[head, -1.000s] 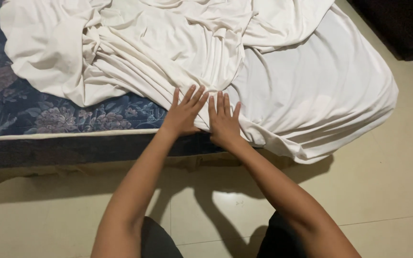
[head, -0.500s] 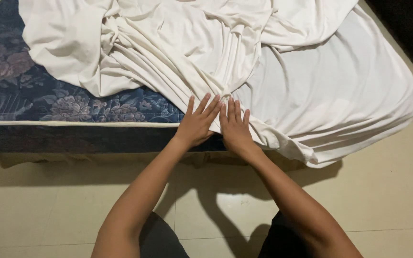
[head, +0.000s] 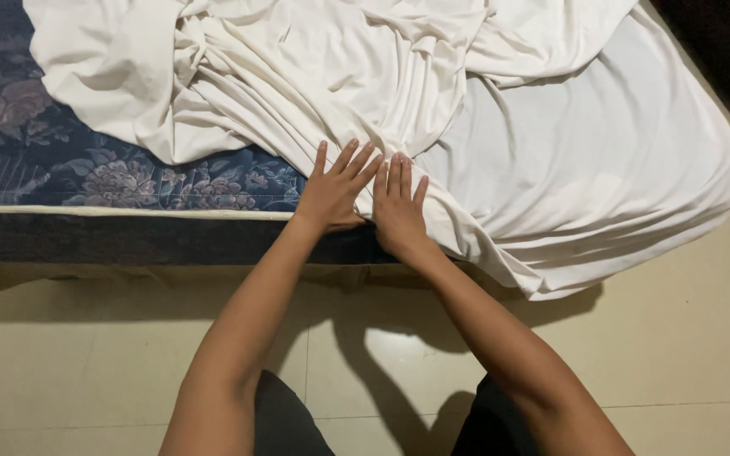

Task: The person smooths a white fitted sheet over a blue patterned mattress. They pull the elasticized edges of the sheet over the corners and sides of the mattress, tucking and adjusting the fabric to fit snugly.

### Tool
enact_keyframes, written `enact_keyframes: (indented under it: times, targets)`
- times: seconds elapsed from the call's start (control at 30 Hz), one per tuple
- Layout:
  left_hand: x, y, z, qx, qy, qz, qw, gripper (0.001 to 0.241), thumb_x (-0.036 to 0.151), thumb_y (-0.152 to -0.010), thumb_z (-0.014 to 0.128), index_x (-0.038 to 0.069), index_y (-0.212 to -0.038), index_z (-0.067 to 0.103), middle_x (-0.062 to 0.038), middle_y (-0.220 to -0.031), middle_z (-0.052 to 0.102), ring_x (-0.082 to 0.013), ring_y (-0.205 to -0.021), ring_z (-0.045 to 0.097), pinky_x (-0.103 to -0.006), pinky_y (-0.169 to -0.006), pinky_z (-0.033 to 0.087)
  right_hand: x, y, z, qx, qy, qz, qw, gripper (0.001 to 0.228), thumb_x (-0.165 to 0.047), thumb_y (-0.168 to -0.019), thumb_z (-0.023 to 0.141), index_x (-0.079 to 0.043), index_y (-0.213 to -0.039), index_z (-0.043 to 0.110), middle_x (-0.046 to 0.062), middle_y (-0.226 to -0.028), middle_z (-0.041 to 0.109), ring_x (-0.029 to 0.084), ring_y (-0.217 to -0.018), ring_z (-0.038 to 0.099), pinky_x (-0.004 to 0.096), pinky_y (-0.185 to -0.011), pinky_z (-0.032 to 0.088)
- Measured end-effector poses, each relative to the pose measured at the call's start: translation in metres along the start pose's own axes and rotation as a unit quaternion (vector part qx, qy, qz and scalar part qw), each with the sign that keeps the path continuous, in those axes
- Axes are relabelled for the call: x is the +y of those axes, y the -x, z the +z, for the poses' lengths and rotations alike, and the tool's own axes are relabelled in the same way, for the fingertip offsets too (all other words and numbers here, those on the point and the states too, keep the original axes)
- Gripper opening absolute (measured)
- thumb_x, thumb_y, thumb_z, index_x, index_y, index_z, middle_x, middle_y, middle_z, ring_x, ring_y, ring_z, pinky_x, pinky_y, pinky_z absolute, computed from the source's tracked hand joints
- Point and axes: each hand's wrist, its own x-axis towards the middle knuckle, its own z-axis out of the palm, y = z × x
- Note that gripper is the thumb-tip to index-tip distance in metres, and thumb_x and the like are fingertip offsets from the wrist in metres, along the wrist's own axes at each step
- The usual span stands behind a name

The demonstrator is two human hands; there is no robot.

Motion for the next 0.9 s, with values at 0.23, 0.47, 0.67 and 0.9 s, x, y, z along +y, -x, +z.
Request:
enact_keyframes:
  times: [0.23,0.47,0.67,0.9]
  targets:
    - [0.011,0.016,0.001,0.030,0.054,0.005,0.998,0.110,0.057,-0.067,0.079,0.020,-0.160,0.034,-0.006,-0.169,0.028,-0.0295,-0.157,0.019,-0.0696,-0.122,0.010,0.009,0.012,0.017,0.043,0.000,-0.050,0.998,0.079,-0.005,-0.092,0.052,0.013,-0.157,0.013,0.038,-0.164,0.010,0.051,-0.155,0.005,0.076,-0.114,0.011]
    - [0.017,0.018,-0.007,0.011,-0.019,-0.005,1.000,0.104,0.038,-0.069,0.076,0.021,-0.163,0.034,-0.005,-0.172,0.026,-0.0258,-0.159,0.016,-0.0649,-0.123,0.009,0.012,0.022,0.014,0.069,0.036,-0.048,0.996,0.086,-0.005,-0.087,0.059,0.006,-0.159,0.015,0.032,-0.167,0.013,0.046,-0.158,0.008,0.072,-0.119,0.012]
    - [0.025,-0.009,-0.003,0.022,-0.027,-0.019,0.999,0.109,0.049,-0.069,0.073,0.007,-0.161,0.032,-0.011,-0.170,0.027,-0.0244,-0.159,0.018,-0.0613,-0.125,0.007,0.012,-0.002,-0.028,0.008,0.007,-0.024,1.000,0.113,-0.015,-0.071,0.079,0.004,-0.159,0.012,0.031,-0.166,0.010,0.049,-0.154,0.010,0.072,-0.118,0.014]
    - [0.033,0.001,0.001,0.024,0.067,-0.037,0.997,0.111,0.058,-0.073,0.070,0.002,-0.160,0.031,-0.015,-0.168,0.028,-0.0292,-0.158,0.020,-0.0566,-0.127,0.009,0.029,0.000,0.009,0.014,0.030,-0.052,0.998,0.099,-0.010,-0.080,0.070,0.006,-0.159,0.015,0.033,-0.166,0.012,0.051,-0.155,0.012,0.072,-0.118,0.016]
